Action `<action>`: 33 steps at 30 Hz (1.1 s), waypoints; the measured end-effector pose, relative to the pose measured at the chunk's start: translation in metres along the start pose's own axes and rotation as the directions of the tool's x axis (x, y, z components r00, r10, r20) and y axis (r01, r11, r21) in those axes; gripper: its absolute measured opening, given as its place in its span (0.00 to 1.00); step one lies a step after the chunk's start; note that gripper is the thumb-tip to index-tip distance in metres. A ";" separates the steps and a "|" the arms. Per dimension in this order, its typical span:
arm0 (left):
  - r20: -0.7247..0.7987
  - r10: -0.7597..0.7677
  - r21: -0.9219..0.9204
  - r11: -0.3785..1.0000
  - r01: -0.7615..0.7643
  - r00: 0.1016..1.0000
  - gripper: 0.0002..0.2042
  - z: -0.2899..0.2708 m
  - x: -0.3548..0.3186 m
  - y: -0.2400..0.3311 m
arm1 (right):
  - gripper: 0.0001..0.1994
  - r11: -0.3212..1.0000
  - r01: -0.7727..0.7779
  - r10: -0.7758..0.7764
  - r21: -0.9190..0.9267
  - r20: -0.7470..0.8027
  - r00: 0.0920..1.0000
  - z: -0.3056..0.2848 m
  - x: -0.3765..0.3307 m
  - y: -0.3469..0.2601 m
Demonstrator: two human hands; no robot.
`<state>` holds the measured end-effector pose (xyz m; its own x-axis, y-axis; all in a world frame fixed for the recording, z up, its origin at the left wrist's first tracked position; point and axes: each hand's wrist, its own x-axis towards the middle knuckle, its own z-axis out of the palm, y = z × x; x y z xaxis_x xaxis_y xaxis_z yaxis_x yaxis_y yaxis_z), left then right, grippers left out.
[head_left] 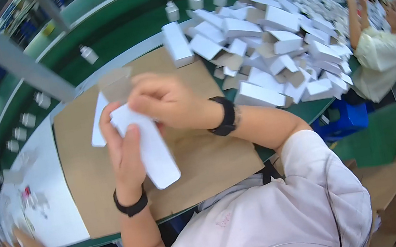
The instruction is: Folding cardboard boxes and inserting small white bottles into them.
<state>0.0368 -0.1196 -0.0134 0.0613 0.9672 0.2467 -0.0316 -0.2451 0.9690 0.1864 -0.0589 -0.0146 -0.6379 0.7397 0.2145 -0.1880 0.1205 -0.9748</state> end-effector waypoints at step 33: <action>-0.083 0.424 0.840 0.517 -0.166 0.902 0.29 -0.052 0.016 -0.005 | 0.11 0.409 0.057 -0.534 -0.911 -0.189 0.824 -0.054 -0.022 -0.068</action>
<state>-0.0142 -0.0994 -0.0148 -0.0411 0.7736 0.6323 0.8115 -0.3433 0.4728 0.2535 -0.0471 0.0436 -0.2838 0.6702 0.6858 0.5670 0.6941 -0.4436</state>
